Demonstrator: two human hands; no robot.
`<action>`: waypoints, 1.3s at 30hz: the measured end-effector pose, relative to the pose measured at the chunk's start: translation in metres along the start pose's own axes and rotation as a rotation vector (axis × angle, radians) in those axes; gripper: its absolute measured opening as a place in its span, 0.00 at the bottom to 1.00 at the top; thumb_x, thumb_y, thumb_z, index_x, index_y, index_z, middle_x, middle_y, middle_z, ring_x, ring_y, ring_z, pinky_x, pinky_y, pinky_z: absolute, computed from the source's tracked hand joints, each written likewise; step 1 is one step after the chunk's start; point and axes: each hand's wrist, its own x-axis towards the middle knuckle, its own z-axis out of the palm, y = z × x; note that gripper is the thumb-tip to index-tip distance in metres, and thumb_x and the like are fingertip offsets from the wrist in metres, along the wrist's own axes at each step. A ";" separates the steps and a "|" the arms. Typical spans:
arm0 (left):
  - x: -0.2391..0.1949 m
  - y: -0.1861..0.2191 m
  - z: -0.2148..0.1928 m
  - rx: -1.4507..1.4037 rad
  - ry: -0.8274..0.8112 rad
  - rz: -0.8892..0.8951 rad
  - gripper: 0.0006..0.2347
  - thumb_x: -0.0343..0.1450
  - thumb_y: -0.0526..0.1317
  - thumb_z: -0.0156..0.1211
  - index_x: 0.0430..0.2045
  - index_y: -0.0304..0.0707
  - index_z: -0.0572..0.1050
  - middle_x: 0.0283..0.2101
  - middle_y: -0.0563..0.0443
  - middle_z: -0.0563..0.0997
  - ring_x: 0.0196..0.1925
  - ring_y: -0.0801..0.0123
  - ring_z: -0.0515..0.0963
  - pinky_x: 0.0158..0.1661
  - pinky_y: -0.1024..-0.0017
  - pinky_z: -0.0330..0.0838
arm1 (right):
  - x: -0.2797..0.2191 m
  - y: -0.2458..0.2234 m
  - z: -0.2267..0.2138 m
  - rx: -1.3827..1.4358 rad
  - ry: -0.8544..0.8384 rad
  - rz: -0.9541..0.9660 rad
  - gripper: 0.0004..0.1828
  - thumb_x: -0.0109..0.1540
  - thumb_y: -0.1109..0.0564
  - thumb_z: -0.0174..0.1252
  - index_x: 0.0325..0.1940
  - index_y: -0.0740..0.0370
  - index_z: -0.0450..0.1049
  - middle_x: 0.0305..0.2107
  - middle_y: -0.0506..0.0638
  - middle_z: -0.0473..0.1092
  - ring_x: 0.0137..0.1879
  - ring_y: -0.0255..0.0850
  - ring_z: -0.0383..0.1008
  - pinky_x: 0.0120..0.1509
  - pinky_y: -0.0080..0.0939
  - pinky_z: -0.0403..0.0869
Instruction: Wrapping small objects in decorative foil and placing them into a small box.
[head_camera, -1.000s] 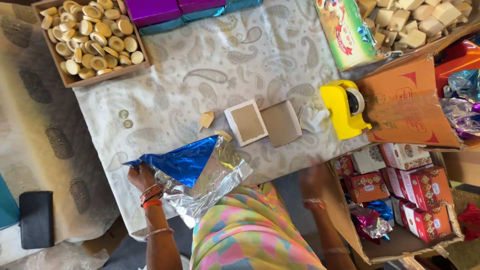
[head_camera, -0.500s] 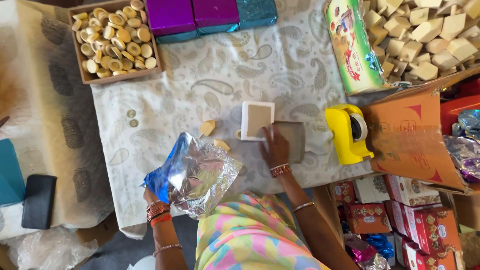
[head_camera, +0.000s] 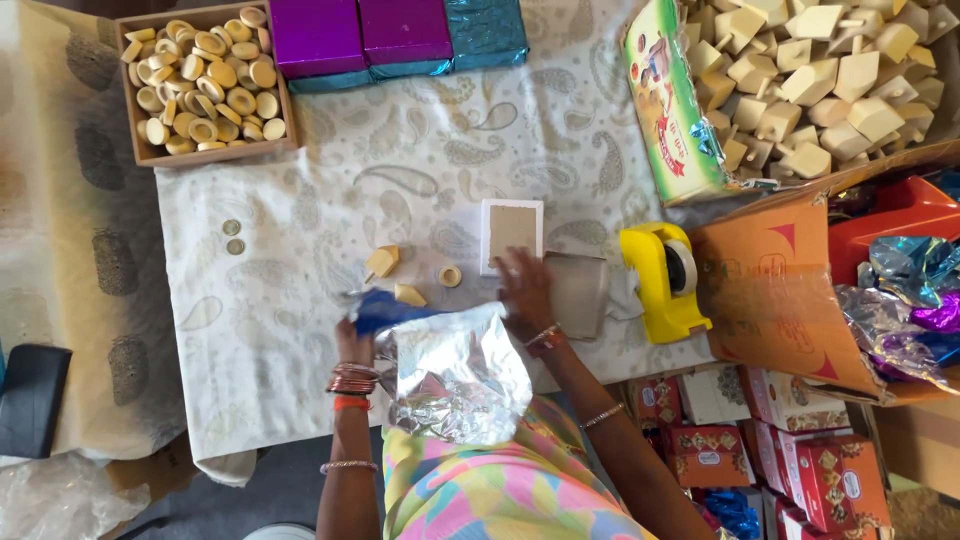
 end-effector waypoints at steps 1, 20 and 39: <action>-0.007 -0.001 0.008 -0.002 0.005 0.005 0.05 0.73 0.33 0.58 0.36 0.28 0.79 0.35 0.51 0.84 0.32 0.73 0.81 0.32 0.73 0.76 | 0.003 -0.004 0.008 0.004 0.000 -0.006 0.31 0.58 0.57 0.54 0.67 0.57 0.65 0.65 0.61 0.62 0.72 0.59 0.60 0.75 0.65 0.54; -0.022 0.084 0.121 0.463 0.142 0.554 0.10 0.79 0.39 0.56 0.31 0.30 0.75 0.23 0.61 0.72 0.25 0.86 0.63 0.24 0.78 0.57 | 0.029 0.015 0.075 -0.294 -0.225 -0.075 0.29 0.68 0.46 0.52 0.74 0.39 0.59 0.73 0.56 0.55 0.73 0.57 0.58 0.75 0.66 0.56; 0.015 0.124 0.165 0.991 0.262 0.613 0.11 0.75 0.42 0.52 0.30 0.30 0.73 0.28 0.29 0.79 0.33 0.32 0.79 0.32 0.46 0.69 | 0.013 0.106 0.046 0.488 0.243 0.290 0.41 0.68 0.47 0.58 0.80 0.59 0.49 0.71 0.60 0.54 0.72 0.60 0.59 0.73 0.59 0.63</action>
